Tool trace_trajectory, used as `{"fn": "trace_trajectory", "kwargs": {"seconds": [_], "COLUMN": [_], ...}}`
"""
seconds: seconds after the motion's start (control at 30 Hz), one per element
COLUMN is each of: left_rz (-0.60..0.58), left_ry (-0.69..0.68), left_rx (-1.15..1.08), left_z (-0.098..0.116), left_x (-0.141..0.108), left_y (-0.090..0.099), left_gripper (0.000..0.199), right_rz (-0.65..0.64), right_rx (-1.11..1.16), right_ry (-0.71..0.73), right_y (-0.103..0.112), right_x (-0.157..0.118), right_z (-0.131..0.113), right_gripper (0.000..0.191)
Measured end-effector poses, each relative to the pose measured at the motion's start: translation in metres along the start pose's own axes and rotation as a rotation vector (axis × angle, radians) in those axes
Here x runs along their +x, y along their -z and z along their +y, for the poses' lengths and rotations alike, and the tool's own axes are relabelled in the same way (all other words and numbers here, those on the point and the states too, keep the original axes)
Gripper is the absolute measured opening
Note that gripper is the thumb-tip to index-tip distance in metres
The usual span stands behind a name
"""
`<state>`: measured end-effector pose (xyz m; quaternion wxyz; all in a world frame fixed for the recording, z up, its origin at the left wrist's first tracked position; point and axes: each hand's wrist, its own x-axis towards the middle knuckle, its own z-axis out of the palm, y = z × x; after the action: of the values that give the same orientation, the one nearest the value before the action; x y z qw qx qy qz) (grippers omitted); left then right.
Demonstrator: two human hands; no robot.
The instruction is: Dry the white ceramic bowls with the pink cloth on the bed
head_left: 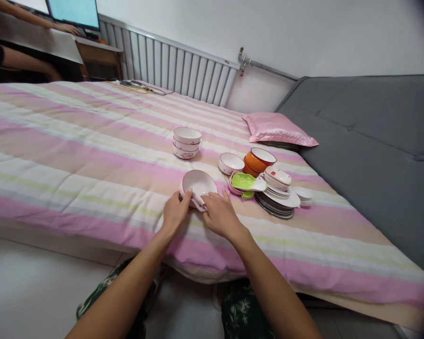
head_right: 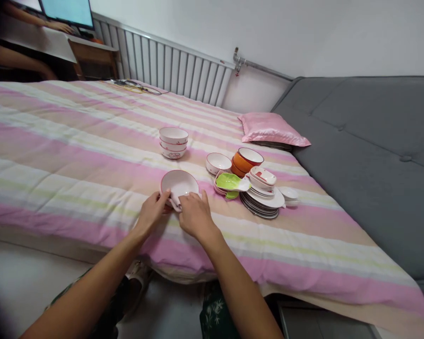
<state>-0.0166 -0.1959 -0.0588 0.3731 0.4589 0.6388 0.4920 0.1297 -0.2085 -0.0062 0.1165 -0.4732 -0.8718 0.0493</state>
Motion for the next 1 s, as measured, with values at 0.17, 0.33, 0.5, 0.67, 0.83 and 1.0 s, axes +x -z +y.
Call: {"fn": "trace_trajectory", "kwargs": {"seconds": [0.17,0.33,0.5,0.67,0.83,1.0], "left_rz": [0.051,-0.022,-0.058,-0.088,-0.138,-0.156], "left_ry": [-0.202,-0.159,-0.191,-0.265,-0.188,-0.166], "left_rx": [0.329,0.180,0.016,-0.034,-0.097,-0.081], "left_z": [0.007,0.002,-0.006,0.001,0.009,0.008], "left_x": [-0.009,-0.006,0.000,0.004,0.009,0.015], "left_y": [-0.003,-0.007,-0.014,-0.022,-0.024,-0.024], "left_gripper": [0.038,0.039,0.043,0.046,0.048,0.047], "right_rz": [0.017,0.144,0.352,0.347,0.277,0.239], "right_rx": [0.061,0.229,0.348,0.310,0.192,0.146], "right_ry": [-0.027,-0.166,0.008,0.065,0.002,-0.094], "right_y": [-0.005,-0.027,-0.055,-0.069,-0.069,-0.064], "right_x": [-0.017,-0.023,-0.028,-0.036,-0.033,-0.024], "right_z": [-0.007,-0.011,-0.002,0.009,0.015,0.018], "right_gripper": [0.038,0.055,0.051,0.057,0.056,0.053]}}
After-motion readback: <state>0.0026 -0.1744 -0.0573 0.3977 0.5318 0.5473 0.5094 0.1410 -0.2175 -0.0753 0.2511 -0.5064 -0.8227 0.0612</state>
